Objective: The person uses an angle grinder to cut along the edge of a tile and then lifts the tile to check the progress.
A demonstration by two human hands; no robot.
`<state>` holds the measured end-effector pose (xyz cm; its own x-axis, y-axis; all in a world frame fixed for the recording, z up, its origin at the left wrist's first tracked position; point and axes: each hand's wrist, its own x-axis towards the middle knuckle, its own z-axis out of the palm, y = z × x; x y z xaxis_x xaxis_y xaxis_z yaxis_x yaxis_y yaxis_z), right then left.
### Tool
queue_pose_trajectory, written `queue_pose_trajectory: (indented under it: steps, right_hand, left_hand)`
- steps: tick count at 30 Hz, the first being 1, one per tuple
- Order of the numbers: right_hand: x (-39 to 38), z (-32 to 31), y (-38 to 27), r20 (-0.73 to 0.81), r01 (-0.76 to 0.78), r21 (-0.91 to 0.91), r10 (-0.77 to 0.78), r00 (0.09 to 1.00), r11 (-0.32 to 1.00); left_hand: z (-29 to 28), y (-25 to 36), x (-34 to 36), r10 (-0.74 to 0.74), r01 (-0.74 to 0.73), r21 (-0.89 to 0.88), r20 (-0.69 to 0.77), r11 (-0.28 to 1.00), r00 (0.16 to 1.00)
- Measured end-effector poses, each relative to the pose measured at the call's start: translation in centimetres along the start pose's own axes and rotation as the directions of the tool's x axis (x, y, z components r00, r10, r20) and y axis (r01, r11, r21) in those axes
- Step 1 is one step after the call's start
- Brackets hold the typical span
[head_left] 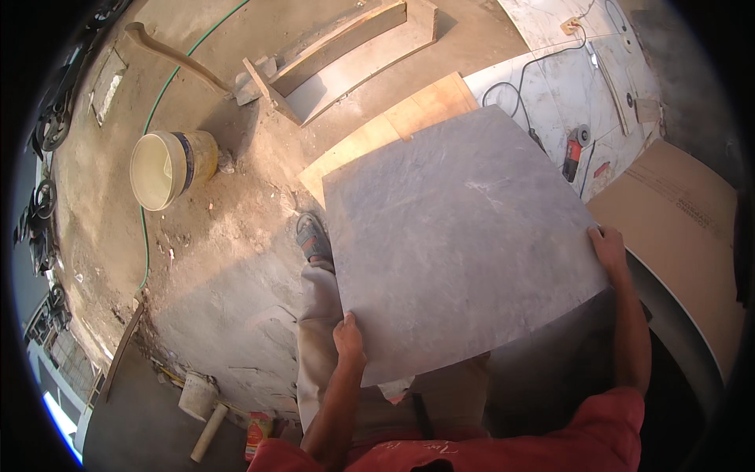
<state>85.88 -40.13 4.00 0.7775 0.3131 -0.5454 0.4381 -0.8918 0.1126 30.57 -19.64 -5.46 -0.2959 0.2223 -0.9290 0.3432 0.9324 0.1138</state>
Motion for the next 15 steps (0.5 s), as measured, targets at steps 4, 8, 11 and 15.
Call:
queue_pose_trajectory:
  steps: [4, 8, 11, 15]
  right_hand:
    - [0.4, -3.1, -3.0, 0.099, 0.009, -0.094, 0.0, 0.995, 0.995]
    - [2.0, -4.1, -5.8, 0.187, 0.047, -0.2, -0.009, 0.982, 0.979]
    - [3.4, -3.5, -6.3, 0.18, 0.075, -0.234, -0.032, 0.983, 0.969]
    - [5.8, -4.1, -5.5, 0.199, 0.134, -0.264, -0.082, 0.976, 0.955]
  left_hand:
    - [-1.8, 0.2, -1.3, -0.098, 0.094, 0.043, 0.103, 0.995, 0.99]
    - [-2.5, 0.7, -2.7, -0.074, 0.075, -0.005, 0.089, 0.997, 0.993]
    - [-3.7, 0.2, -1.4, -0.09, 0.088, 0.019, 0.118, 0.996, 0.989]
    - [-3.8, 2.3, -2.2, -0.012, -0.01, 0.087, 0.243, 0.996, 0.97]
